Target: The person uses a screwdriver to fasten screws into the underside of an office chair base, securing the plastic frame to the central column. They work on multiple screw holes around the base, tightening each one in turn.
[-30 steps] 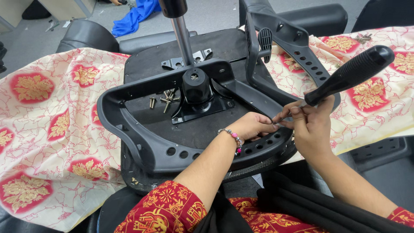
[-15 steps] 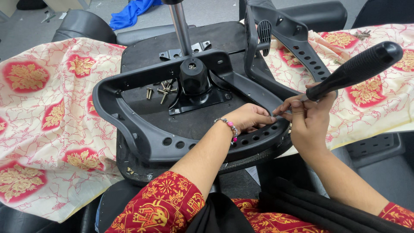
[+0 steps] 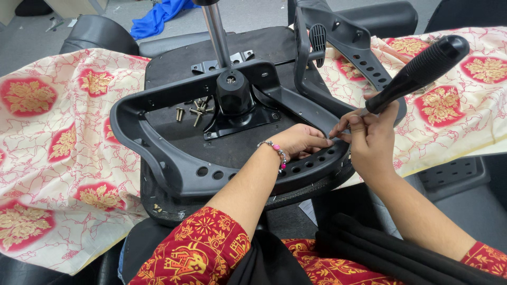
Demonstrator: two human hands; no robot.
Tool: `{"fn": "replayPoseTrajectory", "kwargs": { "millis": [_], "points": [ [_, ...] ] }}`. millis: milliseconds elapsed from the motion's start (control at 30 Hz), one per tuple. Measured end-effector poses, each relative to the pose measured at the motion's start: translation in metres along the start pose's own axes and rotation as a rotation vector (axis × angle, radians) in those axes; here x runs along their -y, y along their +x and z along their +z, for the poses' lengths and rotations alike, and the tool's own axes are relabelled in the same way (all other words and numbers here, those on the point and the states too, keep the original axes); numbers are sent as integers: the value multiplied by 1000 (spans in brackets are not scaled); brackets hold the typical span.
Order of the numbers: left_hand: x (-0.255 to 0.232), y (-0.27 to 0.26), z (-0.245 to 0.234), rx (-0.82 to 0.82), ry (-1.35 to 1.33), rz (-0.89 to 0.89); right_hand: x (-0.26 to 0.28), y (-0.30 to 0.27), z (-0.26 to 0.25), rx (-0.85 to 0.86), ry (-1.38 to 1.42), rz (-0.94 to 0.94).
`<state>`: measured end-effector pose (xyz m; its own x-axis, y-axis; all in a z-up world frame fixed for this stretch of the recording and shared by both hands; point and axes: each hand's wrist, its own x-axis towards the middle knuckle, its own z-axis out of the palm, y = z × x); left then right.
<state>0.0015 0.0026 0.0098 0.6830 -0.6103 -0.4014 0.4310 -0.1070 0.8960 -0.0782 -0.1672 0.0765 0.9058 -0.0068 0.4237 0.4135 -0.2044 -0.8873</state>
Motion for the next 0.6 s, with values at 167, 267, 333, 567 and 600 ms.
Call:
{"fn": "replayPoseTrajectory", "kwargs": {
  "millis": [167, 267, 333, 567, 600],
  "points": [
    [1, 0, -1, 25, -7, 14, 0, -4, -3, 15, 11, -26],
    [1, 1, -2, 28, 2, 20, 0, -5, -3, 13, 8, -36],
    [3, 2, -4, 42, -13, 14, -1, -5, -3, 2, -15, -29],
    [12, 10, -10, 104, -120, 22, -3, -7, -2, -21, -32, -58],
    [14, 11, -10, 97, -131, 16, -3, -8, -2, -25, -26, -59]
  ]
}}
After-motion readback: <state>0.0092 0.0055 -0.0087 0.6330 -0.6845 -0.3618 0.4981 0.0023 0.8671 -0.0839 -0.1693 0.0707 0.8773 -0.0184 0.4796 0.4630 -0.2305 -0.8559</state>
